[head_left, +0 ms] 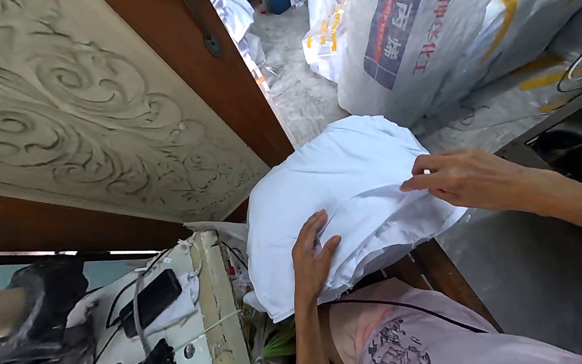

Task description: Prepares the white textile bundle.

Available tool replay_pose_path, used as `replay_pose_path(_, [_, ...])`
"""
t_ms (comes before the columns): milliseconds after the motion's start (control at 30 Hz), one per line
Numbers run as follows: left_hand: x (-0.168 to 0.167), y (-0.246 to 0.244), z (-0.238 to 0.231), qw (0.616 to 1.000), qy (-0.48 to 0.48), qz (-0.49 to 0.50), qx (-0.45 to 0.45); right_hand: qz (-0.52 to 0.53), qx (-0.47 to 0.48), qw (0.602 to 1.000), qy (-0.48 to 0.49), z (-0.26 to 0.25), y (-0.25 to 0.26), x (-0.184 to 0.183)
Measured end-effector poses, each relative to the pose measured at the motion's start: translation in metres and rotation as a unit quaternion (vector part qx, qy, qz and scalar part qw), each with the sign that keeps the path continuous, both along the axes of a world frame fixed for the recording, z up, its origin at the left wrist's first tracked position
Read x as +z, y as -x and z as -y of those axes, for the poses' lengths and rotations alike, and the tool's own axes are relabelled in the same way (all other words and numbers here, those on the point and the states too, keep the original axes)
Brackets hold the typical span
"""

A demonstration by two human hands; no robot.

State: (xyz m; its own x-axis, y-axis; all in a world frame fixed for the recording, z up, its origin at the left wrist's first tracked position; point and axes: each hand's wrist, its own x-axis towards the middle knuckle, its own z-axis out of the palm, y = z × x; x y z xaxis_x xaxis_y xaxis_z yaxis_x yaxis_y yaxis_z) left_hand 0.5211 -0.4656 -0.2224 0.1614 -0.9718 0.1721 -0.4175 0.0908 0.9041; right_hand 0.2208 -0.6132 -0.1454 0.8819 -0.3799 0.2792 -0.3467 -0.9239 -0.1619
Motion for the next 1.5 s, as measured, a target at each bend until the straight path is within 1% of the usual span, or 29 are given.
replay_pose_path(100, [0.0,0.0,0.0,1.0,0.002,0.001,0.001,-0.064,0.01,0.996,0.068,0.002,0.0,0.005])
replay_pose_path(167, [0.0,0.0,0.0,1.0,0.004,0.004,-0.007,-0.117,-0.013,0.992,0.054,0.004,0.0,0.021])
replay_pose_path(200, [0.0,0.0,-0.001,1.0,0.002,0.01,-0.018,-0.123,-0.016,0.991,0.042,0.007,-0.001,0.032])
replay_pose_path(267, [0.004,-0.001,-0.002,0.997,-0.019,0.052,-0.051,-0.105,-0.016,0.993,0.049,0.014,-0.011,0.054])
replay_pose_path(333, [0.01,0.001,-0.003,0.992,-0.035,0.093,-0.08,-0.07,-0.022,0.991,0.114,0.023,-0.034,0.068])
replay_pose_path(400, [0.017,0.001,-0.005,0.99,-0.049,0.099,-0.084,-0.014,-0.019,0.984,0.177,0.038,-0.069,0.074])
replay_pose_path(467, [0.023,0.002,-0.009,0.995,-0.071,0.064,-0.037,0.059,-0.007,0.969,0.24,0.058,-0.109,0.068])
replay_pose_path(500, [0.024,0.004,-0.009,0.997,-0.07,0.034,0.004,0.08,-0.002,0.965,0.25,0.065,-0.128,0.064])
replay_pose_path(533, [0.024,0.006,-0.009,0.997,-0.063,-0.002,0.045,0.095,0.002,0.967,0.238,0.068,-0.142,0.059])
replay_pose_path(567, [0.024,0.007,-0.008,0.995,-0.056,-0.041,0.069,0.093,0.009,0.975,0.2,0.066,-0.151,0.055])
replay_pose_path(600, [0.023,0.006,-0.009,0.992,-0.05,-0.077,0.082,0.077,0.021,0.987,0.142,0.06,-0.155,0.052])
replay_pose_path(633, [0.023,0.006,-0.009,0.99,-0.045,-0.103,0.086,0.057,0.041,0.994,0.081,0.053,-0.153,0.048])
replay_pose_path(700, [0.019,0.005,-0.01,0.988,-0.035,-0.127,0.083,0.021,0.092,0.995,-0.027,0.038,-0.138,0.031])
replay_pose_path(767, [0.019,0.005,-0.01,0.988,-0.039,-0.131,0.076,-0.011,0.132,0.987,-0.094,0.025,-0.11,0.005])
replay_pose_path(800, [0.019,0.005,-0.01,0.988,-0.044,-0.127,0.073,-0.018,0.146,0.984,-0.1,0.021,-0.094,-0.008])
replay_pose_path(833, [0.019,0.006,-0.01,0.989,-0.047,-0.121,0.07,-0.019,0.148,0.985,-0.085,0.019,-0.079,-0.021])
replay_pose_path(900, [0.019,0.006,-0.01,0.99,-0.049,-0.114,0.068,-0.025,0.127,0.99,-0.054,0.017,-0.054,-0.025])
replay_pose_path(1067, [0.022,0.004,-0.012,0.982,-0.043,-0.151,0.109,-0.064,0.105,0.992,-0.028,0.011,-0.013,-0.01])
replay_pose_path(1167, [0.02,0.003,-0.012,0.978,-0.029,-0.159,0.129,-0.107,0.083,0.99,-0.042,0.001,0.002,0.005])
replay_pose_path(1233, [0.02,0.004,-0.013,0.981,-0.031,-0.146,0.121,-0.139,0.053,0.987,-0.053,-0.005,0.008,0.021])
replay_pose_path(1300, [0.022,0.007,-0.015,0.99,-0.054,-0.09,0.097,-0.155,0.014,0.987,-0.036,-0.008,0.01,0.035])
replay_pose_path(1367, [0.025,0.01,-0.018,0.995,-0.077,0.008,0.059,-0.144,-0.027,0.989,0.012,-0.004,0.004,0.052])
replay_pose_path(1433, [0.022,0.012,-0.022,0.992,-0.078,0.092,0.027,-0.1,-0.049,0.991,0.08,0.008,-0.014,0.069])
replay_pose_path(1500, [0.019,0.014,-0.023,0.99,-0.067,0.123,0.023,-0.054,-0.048,0.986,0.147,0.023,-0.044,0.079])
